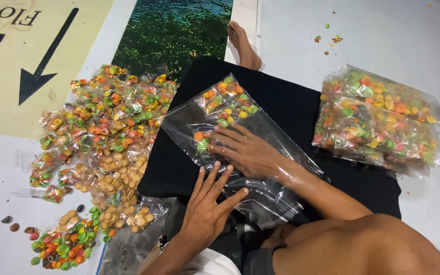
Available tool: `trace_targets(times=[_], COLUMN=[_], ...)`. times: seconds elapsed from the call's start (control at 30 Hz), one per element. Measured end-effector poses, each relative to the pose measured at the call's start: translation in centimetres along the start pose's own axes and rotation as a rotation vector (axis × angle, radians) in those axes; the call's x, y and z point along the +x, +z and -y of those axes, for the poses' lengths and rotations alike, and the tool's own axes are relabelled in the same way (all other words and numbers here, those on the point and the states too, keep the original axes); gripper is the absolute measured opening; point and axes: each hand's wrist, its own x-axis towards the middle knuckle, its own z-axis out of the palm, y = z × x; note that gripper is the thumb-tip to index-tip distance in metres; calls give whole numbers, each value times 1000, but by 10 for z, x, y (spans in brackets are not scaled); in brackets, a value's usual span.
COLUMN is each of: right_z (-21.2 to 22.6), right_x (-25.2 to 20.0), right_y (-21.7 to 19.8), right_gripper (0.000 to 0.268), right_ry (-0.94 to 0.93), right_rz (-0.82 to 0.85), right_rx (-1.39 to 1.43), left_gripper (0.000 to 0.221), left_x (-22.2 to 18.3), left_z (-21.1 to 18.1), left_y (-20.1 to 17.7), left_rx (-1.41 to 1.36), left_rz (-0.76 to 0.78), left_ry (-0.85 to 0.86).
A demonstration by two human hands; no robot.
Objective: Packing small individually wrapped candies into clear plastic bags.
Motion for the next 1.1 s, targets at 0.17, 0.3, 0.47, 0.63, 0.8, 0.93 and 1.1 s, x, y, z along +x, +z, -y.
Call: trace_targets(times=[0.17, 0.3, 0.47, 0.63, 0.8, 0.93, 1.1], right_z=[-7, -13, -8, 0, -2, -8, -27], right_x=[13, 21, 34, 37, 36, 40, 47], right_y=[9, 20, 19, 8, 17, 13, 23], right_gripper=[43, 64, 62, 63, 51, 60, 67], right_ry=[6, 39, 48, 114, 52, 43, 114], right_rz=[5, 13, -94, -85, -28, -8, 21], right_rx=[105, -24, -118, -97, 17, -31, 14], left_gripper=[36, 35, 36, 32, 32, 32, 31], left_x=[1, 2, 3, 5, 5, 11, 16], left_z=[-1, -4, -4, -4, -5, -15, -15], left_y=[-1, -2, -1, -6, -6, -16, -11], left_rx=[-13, -13, -38, -45, -102, -107, -144], left_rz=[-8, 26, 51, 51, 91, 103, 118], left_ry=[8, 10, 30, 34, 29, 52, 80])
